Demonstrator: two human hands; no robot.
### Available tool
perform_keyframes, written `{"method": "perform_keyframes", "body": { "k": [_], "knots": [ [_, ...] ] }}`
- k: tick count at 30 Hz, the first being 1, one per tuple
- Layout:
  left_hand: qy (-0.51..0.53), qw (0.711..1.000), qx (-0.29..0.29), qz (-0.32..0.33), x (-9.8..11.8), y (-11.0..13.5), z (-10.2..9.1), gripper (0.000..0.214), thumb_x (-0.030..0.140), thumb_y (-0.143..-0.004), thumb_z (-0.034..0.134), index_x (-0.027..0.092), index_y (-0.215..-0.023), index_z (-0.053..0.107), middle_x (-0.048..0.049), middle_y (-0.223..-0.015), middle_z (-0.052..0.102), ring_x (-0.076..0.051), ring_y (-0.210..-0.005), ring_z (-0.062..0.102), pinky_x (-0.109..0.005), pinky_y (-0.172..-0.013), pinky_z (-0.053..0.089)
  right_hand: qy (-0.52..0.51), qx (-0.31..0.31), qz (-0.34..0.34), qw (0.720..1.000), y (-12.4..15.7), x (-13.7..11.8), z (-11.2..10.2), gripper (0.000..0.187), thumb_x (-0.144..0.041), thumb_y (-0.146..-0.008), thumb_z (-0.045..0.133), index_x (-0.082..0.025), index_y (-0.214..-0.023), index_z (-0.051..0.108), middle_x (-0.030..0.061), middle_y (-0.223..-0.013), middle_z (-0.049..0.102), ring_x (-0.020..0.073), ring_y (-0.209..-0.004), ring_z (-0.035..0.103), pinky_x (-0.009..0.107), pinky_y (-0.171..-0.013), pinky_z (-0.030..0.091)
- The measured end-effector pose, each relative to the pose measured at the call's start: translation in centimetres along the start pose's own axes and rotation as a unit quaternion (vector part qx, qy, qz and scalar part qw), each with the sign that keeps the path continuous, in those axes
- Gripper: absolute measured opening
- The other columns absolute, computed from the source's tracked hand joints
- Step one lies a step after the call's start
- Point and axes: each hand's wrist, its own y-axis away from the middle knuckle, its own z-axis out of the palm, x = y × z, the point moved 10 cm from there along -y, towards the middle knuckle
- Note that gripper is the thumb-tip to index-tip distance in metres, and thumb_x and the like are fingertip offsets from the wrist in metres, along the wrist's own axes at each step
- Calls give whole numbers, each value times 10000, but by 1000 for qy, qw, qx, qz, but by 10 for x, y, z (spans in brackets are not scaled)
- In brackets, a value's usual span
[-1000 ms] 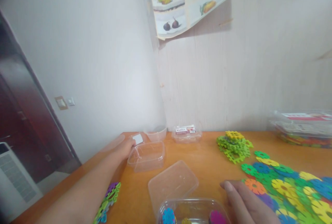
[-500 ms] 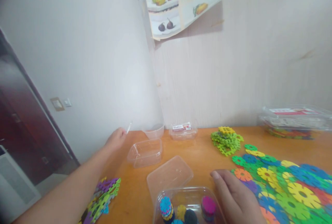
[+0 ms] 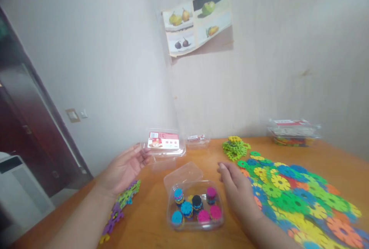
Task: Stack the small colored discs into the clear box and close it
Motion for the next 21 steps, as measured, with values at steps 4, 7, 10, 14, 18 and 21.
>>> {"method": "perform_keyframes", "body": {
  "k": [4,7,10,14,18,21],
  "knots": [
    [48,997,-23,-64,-43,42,43,103,247,-828,652,163,-886,637,-86,-961,683,-178,-901,640,-297,-781,521,-109,-58,46,991,5,-20,8,499,-593,-886,454,-188,-1136,606,78,-954,682,182,-744,605,262,-561,415],
    [70,992,-23,-99,-67,65,62,134,261,-805,680,160,-881,637,-93,-944,680,-180,-881,643,-302,-777,523,-175,-104,69,977,10,-29,18,535,-576,-851,529,-172,-1200,563,1,-723,615,121,-559,501,231,-495,351],
    [43,994,3,-96,-79,78,61,183,299,-773,711,165,-868,631,-78,-920,680,-170,-851,641,-284,-738,511,-170,-123,82,974,10,-25,22,534,-513,-828,567,-156,-1224,539,-50,-636,547,90,-489,427,216,-475,327],
    [-47,986,157,-15,-80,86,23,259,363,-715,738,160,-843,641,-43,-841,683,-139,-792,631,-240,-691,469,-45,-156,86,983,9,-7,29,404,-421,-852,459,-132,-1085,619,-25,-605,575,119,-522,506,225,-505,376],
    [-92,965,247,4,-99,87,2,276,390,-748,681,153,-890,665,-78,-949,710,-167,-910,651,-280,-819,465,34,-146,89,985,6,12,27,343,-330,-781,508,-134,-1017,662,22,-661,648,183,-672,617,246,-588,432],
    [-50,966,252,-10,-121,82,7,292,380,-780,643,151,-956,680,-113,-1048,710,-191,-1003,649,-319,-912,456,94,-141,88,982,6,22,25,325,-315,-758,522,-148,-983,687,51,-750,694,211,-760,647,262,-637,445]
  ]
}}
